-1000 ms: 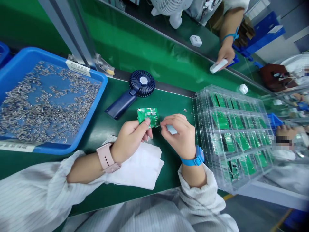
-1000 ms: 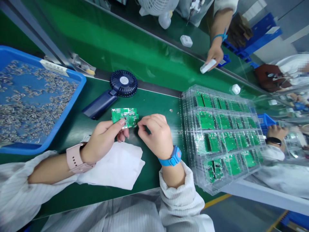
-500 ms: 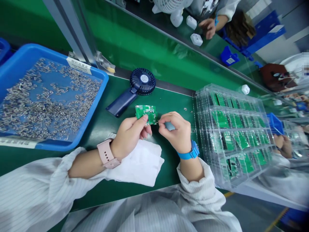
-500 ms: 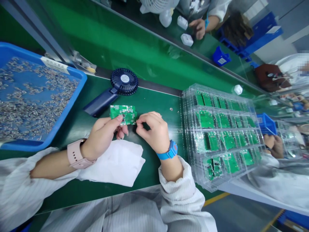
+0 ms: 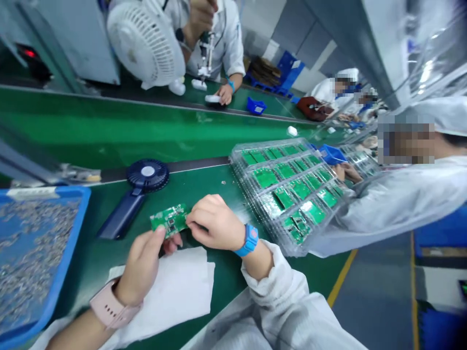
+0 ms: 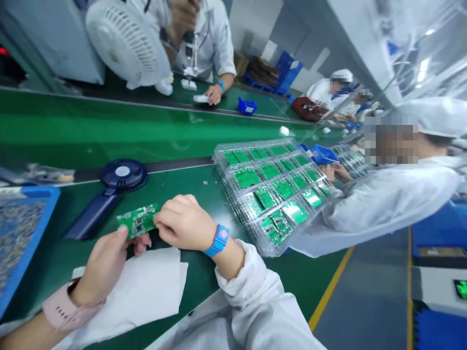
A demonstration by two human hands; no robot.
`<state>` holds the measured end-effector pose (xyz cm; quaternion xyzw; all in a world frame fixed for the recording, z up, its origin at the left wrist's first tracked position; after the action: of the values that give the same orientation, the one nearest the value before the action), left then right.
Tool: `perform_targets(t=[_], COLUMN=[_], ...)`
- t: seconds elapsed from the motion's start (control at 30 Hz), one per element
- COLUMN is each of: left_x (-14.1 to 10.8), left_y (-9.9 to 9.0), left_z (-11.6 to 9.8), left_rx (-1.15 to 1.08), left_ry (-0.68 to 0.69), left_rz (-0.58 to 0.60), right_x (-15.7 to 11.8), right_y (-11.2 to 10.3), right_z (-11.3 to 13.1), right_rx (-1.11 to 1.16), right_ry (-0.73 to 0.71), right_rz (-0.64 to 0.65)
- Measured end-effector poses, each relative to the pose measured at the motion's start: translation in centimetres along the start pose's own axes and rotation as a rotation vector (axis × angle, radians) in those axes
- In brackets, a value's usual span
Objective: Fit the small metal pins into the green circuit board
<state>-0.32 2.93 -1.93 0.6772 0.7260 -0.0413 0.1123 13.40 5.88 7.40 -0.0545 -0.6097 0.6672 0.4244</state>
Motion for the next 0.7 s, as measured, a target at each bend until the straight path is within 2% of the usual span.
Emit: perform_targets(t=[0.13, 0.2, 0.3, 0.37, 0.43, 0.5, 0.6, 0.7], left_x=[-0.4, -0.5, -0.4, -0.3, -0.2, -0.2, -0.2, -0.2], left_y=[0.2, 0.5, 0.7, 0.8, 0.9, 0.9, 0.7, 0.5], left_z=[-1.0, -1.5, -1.9, -1.9, -1.9, -1.8, -1.5, -1.3], left_rx=[0.107, 0.159, 0.187, 0.188, 0.190, 0.197, 0.204, 0.201], left_ry=[0.128, 0.164, 0.160, 0.153, 0.156, 0.152, 0.140, 0.132], left_rz=[0.094, 0.122, 0.126, 0.121, 0.119, 0.116, 0.108, 0.107], right_x=[-2.6, -4.8, -8.6, -11.0, -12.8, -13.7, -13.8, -13.3], right_y=[-4.9, -8.1, -12.9, -14.8, -15.5, -15.2, -14.2, -13.3], right_z=[1.7, 1.4, -1.1, -3.5, -5.8, -7.6, -9.1, -9.7], right_rx=[-0.095, -0.051, -0.069, -0.147, -0.189, -0.207, -0.246, -0.282], right_ry=[0.094, 0.225, 0.497, 0.705, 0.871, 0.959, 1.020, 1.031], right_rz=[-0.061, -0.134, -0.303, -0.327, -0.291, -0.226, -0.134, -0.038])
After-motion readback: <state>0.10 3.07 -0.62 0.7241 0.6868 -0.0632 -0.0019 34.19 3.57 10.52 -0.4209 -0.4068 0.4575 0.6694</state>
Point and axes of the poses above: each hand's wrist, its own x-axis towards the middle knuckle, its own y-axis out of the palm, z = x × y, the point moved 6 cm from there along x, towards the middle knuckle, and after that the axes turned 5 degrees about -z, right-handed, at the moved point
